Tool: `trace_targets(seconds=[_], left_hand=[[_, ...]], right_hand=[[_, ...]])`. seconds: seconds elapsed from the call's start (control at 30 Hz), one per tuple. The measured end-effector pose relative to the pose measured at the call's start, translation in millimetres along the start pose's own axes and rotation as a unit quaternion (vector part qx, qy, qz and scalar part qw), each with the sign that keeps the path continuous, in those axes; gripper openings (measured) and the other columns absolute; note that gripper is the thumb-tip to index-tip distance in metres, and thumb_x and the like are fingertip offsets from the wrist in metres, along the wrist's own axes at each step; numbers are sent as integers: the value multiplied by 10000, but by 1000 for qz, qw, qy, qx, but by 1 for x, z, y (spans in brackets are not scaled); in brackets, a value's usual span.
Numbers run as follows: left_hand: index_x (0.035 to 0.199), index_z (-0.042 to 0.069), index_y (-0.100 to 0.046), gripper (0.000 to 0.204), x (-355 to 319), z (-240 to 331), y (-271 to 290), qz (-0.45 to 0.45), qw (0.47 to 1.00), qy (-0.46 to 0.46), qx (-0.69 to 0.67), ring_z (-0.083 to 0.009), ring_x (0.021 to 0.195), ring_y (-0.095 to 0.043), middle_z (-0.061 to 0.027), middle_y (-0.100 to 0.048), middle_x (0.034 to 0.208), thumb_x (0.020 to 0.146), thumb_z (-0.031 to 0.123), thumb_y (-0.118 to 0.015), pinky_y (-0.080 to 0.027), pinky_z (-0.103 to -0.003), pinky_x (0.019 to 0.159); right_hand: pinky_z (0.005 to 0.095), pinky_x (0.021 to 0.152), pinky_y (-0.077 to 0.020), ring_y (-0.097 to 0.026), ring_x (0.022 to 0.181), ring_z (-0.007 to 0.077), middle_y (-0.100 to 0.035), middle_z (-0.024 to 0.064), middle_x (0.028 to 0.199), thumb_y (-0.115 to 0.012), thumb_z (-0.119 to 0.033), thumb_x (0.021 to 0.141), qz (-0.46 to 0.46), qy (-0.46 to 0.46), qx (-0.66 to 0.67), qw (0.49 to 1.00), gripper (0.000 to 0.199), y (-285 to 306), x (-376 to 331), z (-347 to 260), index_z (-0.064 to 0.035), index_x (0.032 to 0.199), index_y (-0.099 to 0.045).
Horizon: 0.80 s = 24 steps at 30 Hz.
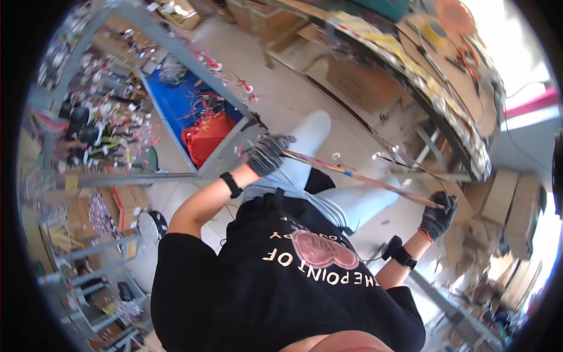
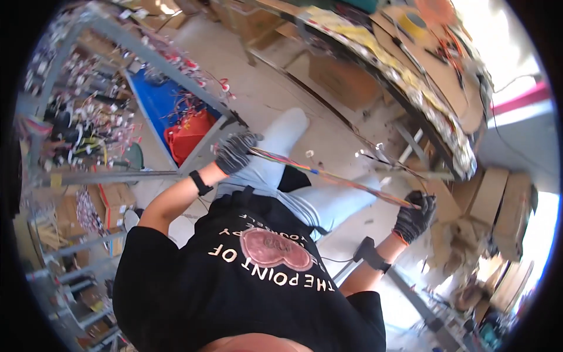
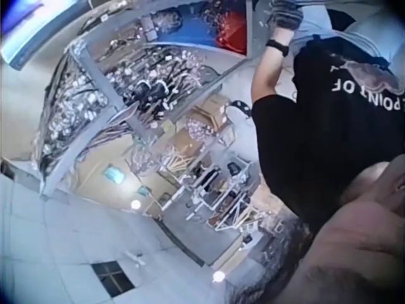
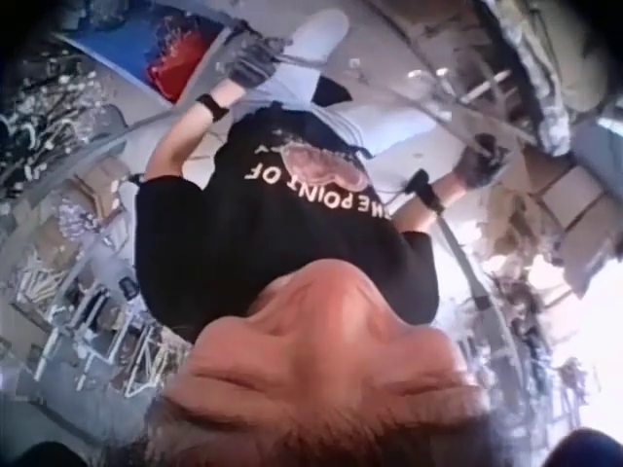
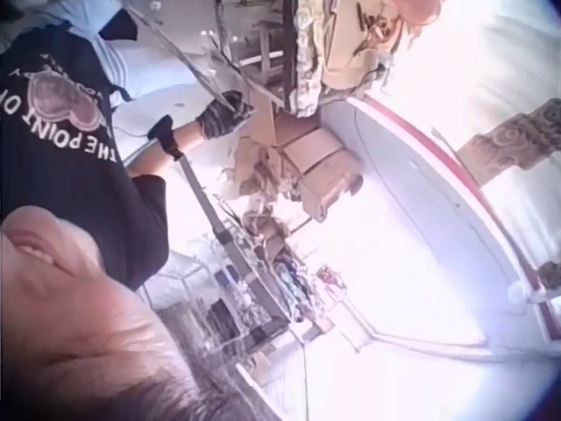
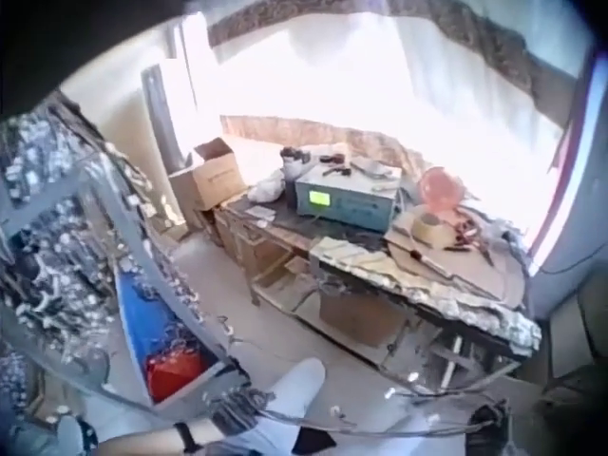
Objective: The person connects wire harnesses to a testing board, then unplugs them and hangs them on a metal rack. They then retrieve a new set of harnesses from the rack and connect them to the testing board.
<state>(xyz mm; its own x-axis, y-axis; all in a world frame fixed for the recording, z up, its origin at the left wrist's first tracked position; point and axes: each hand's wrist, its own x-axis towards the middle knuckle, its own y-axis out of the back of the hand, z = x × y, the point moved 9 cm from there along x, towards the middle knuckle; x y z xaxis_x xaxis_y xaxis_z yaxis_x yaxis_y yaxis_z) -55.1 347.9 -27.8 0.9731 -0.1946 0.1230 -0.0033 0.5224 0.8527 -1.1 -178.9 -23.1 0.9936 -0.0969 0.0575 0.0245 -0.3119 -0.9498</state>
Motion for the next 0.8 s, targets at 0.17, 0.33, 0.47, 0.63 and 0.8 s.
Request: trace_targets(seconds=[0.17, 0.33, 0.47, 0.63, 0.8], left_hand=[[1004, 34, -589, 349, 20, 12, 21, -59, 994, -75, 49, -312, 898, -569, -153, -603, 945, 657, 73, -581, -448, -405, 813], [922, 47, -594, 331, 33, 13, 11, -191, 958, -139, 163, -300, 868, -567, -150, -590, 905, 647, 231, -614, -441, -408, 802], [950, 75, -606, 415, 40, 36, -14, -293, 902, -199, 248, -271, 892, -563, -131, -594, 907, 626, 335, -610, -421, -380, 801], [1027, 89, -589, 483, 45, 40, -51, -327, 877, -251, 248, -261, 934, -554, -120, -587, 960, 657, 397, -628, -381, -404, 849], [1256, 105, -433, 744, 45, 21, -50, -172, 930, -228, 231, -278, 1121, -455, -160, -451, 1185, 646, 468, -655, -280, -440, 984]], right_hand=[[421, 816, -417, -540, 750, 216, -585, 72, 753, -444, -147, 892, 169, 153, -97, 969, 199, -29, -53, -48, -27, 788, -563], [355, 800, -462, -554, 751, 237, -571, 105, 799, -513, -72, 848, 157, 152, -200, 955, 115, -33, -91, -145, 10, 890, -580], [331, 710, -456, -514, 694, 177, -527, 77, 766, -565, -65, 816, 188, 251, -373, 873, 264, -24, -155, -200, 4, 1070, -534], [212, 542, -370, -383, 522, 104, -472, -6, 692, -589, -35, 787, 165, 223, -250, 928, 492, -82, -222, -187, 2, 1249, -424], [249, 635, -446, -483, 636, 141, -477, 21, 700, -579, -111, 826, 479, 297, -501, 657, 346, -23, -332, -207, -35, 1157, -514]])
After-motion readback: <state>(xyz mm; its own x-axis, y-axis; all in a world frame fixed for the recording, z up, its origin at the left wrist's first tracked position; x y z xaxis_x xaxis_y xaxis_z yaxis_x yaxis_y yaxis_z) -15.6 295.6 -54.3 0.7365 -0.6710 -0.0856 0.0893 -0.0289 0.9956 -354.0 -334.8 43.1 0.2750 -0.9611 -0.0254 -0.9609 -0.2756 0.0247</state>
